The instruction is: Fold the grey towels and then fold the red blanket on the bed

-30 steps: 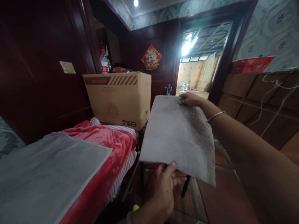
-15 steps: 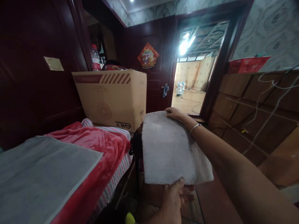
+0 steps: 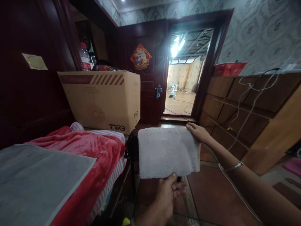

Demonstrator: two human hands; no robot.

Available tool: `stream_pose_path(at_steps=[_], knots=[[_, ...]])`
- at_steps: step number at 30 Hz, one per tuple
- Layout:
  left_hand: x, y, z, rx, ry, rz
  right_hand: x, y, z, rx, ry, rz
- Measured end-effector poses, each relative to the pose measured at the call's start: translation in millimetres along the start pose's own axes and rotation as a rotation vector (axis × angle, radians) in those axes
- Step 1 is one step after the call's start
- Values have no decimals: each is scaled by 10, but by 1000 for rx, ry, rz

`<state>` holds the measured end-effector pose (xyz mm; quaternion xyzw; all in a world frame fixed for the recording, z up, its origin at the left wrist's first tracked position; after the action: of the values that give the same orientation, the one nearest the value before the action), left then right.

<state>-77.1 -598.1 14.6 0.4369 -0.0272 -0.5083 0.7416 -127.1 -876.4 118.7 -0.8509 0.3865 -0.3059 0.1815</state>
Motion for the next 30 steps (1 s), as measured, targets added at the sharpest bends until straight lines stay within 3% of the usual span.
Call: stream_pose_path(at_steps=[4, 8, 10, 14, 16, 18, 21, 23, 25, 27, 30], knots=[[21, 49, -356, 113, -85, -20, -63, 29, 62, 47, -22, 39], [-100, 439, -685, 475, -166, 16, -43, 33, 124, 70, -10, 54], [-168, 800, -705, 684, -135, 275, -37, 39, 150, 85, 9, 49], [-151, 1561, -482, 1042, 125, 1111, -27, 13, 178, 90, 47, 6], [-10, 1793, -327, 1244, 124, 1341, -16, -11, 177, 74, 37, -24], [181, 1901, -201, 1489, 38, 1381, -11, -28, 162, 38, 13, -34], [396, 1922, -106, 1769, -28, 1261, -59, -78, 118, -84, 20, -61], [429, 1913, -79, 1853, 4, 1221, -142, -182, 88, -174, 88, -220], [397, 1919, -48, 1906, 34, 1230, -254, -359, 86, -246, 135, -472], [355, 1938, 7, 1949, 38, 1269, -355, -564, 122, -306, 100, -685], [357, 1946, 115, 2025, -22, 1311, -432, -774, 207, -357, -10, -815]])
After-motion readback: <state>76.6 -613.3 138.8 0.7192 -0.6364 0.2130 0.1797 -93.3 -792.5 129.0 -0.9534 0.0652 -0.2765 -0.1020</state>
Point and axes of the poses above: each hand's wrist, its own x-axis towards the middle knuckle, its own z-axis out of the palm, y = z × x, the point moved 1 cm from there along x, towards the middle knuckle, and after that the axes turned 3 degrees about -x, right-handed, at the moved point
